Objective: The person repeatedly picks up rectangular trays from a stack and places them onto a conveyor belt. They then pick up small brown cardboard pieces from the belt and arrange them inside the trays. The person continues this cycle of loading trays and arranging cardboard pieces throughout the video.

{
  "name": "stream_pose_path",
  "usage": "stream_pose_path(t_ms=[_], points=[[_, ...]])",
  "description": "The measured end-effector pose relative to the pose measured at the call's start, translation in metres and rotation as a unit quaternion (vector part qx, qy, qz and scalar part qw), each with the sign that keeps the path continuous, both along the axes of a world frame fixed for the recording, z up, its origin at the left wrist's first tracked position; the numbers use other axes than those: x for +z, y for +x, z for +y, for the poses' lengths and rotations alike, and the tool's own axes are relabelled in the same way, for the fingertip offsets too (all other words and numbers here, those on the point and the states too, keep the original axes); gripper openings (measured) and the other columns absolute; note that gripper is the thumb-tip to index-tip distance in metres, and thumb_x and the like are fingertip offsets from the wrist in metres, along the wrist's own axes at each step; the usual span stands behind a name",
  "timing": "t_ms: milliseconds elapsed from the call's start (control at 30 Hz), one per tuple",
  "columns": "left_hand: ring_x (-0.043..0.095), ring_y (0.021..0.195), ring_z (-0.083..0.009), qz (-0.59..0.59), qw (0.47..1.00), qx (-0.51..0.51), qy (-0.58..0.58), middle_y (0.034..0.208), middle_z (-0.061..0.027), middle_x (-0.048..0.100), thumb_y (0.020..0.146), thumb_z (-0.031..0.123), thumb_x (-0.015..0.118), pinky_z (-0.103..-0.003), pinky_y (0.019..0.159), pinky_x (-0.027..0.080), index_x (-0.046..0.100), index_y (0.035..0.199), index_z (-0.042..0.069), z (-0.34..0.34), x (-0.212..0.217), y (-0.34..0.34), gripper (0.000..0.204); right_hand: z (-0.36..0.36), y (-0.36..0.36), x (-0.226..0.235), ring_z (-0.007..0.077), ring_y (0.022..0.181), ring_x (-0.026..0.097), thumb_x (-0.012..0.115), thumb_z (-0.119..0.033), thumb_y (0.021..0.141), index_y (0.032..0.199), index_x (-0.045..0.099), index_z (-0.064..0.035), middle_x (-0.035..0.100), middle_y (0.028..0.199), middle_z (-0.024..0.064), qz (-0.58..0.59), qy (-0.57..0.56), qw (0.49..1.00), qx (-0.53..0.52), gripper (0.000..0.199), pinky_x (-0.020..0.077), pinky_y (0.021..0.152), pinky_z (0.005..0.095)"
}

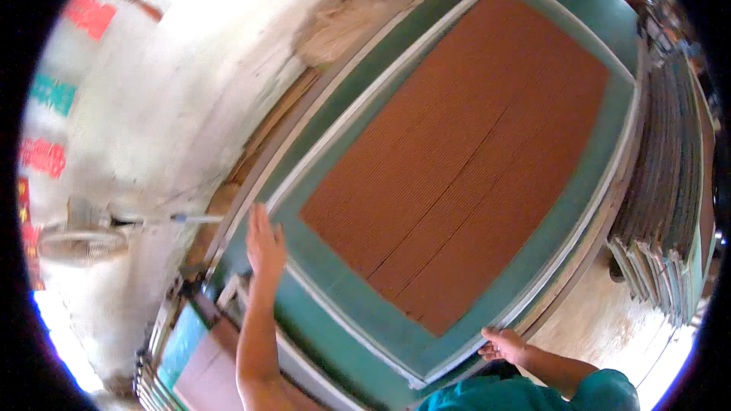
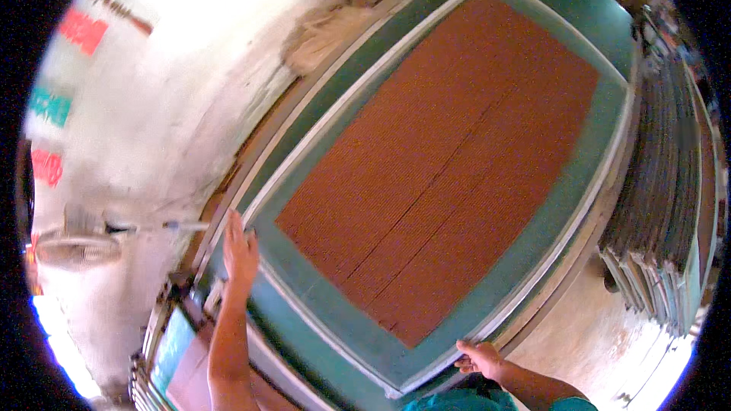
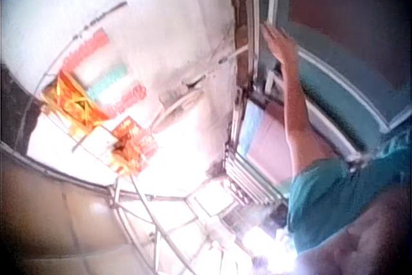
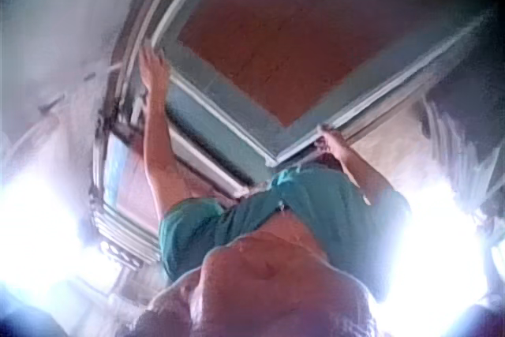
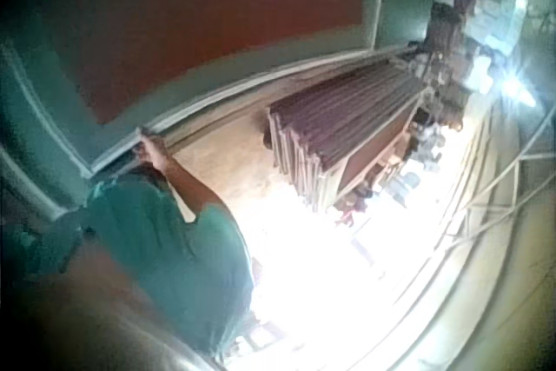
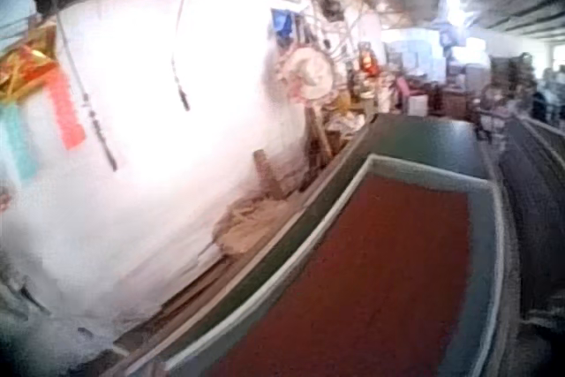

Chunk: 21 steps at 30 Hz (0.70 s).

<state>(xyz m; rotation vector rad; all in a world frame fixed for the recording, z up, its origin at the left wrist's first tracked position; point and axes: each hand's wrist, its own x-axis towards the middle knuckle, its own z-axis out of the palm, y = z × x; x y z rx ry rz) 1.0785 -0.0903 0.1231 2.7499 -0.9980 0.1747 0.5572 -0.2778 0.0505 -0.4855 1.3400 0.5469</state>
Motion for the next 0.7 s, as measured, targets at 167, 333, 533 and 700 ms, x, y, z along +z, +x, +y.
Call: stream_pose_path(t_ms=[167, 333, 533, 700], points=[[0.043, 0.116, -0.0361, 0.159, 0.978, 0.071, 0.112, 0.126, -0.0223, 0.045, 0.093, 0.037, 0.033, -0.044, 0.093, 0.038, 0.043, 0.123, 0.001, -0.07, -0.093, 0.094, 0.048, -0.01, -0.018, -0.018, 0.0147, 0.061, 0.062, 0.067, -0.044, 0.077, 0.088, 0.062, -0.0005, 0.063, 0.08, 0.0082, -0.015, -0.167, 0.984, 0.057, 0.045, 0.0512, 0.05, 0.0271], [0.053, 0.096, -0.0426, 0.188, 0.972, 0.028, 0.134, 0.106, -0.0239, 0.057, 0.093, 0.046, 0.027, -0.047, 0.084, 0.041, 0.055, 0.106, 0.0, -0.11, -0.095, 0.046, 0.055, -0.098, -0.06, 0.018, 0.0124, 0.061, 0.058, 0.068, -0.042, 0.076, 0.081, 0.064, -0.0066, 0.061, 0.071, 0.0019, -0.036, -0.36, 0.932, 0.007, 0.036, 0.0465, 0.049, 0.0293], [0.056, 0.079, -0.0373, 0.459, 0.886, 0.048, -0.054, 0.092, -0.0223, 0.06, 0.088, 0.042, 0.046, -0.04, 0.073, 0.045, 0.056, 0.101, -0.006, -0.127, -0.002, -0.1, 0.051, -0.181, -0.166, 0.084, 0.0173, 0.05, 0.056, 0.065, -0.036, 0.08, 0.081, 0.053, -0.0045, 0.055, 0.062, 0.0059, -0.017, -0.442, 0.841, -0.313, 0.034, 0.0453, 0.042, 0.0318], [0.055, 0.076, -0.0271, 0.552, 0.804, 0.071, -0.211, 0.089, -0.0128, 0.06, 0.087, 0.034, 0.051, -0.036, 0.067, 0.043, 0.055, 0.1, -0.004, -0.07, 0.12, -0.252, 0.04, -0.161, -0.247, 0.15, 0.0185, 0.045, 0.054, 0.064, -0.034, 0.081, 0.083, 0.053, -0.0006, 0.054, 0.059, 0.0091, 0.011, -0.463, 0.855, -0.232, 0.035, 0.0448, 0.039, 0.0318]])
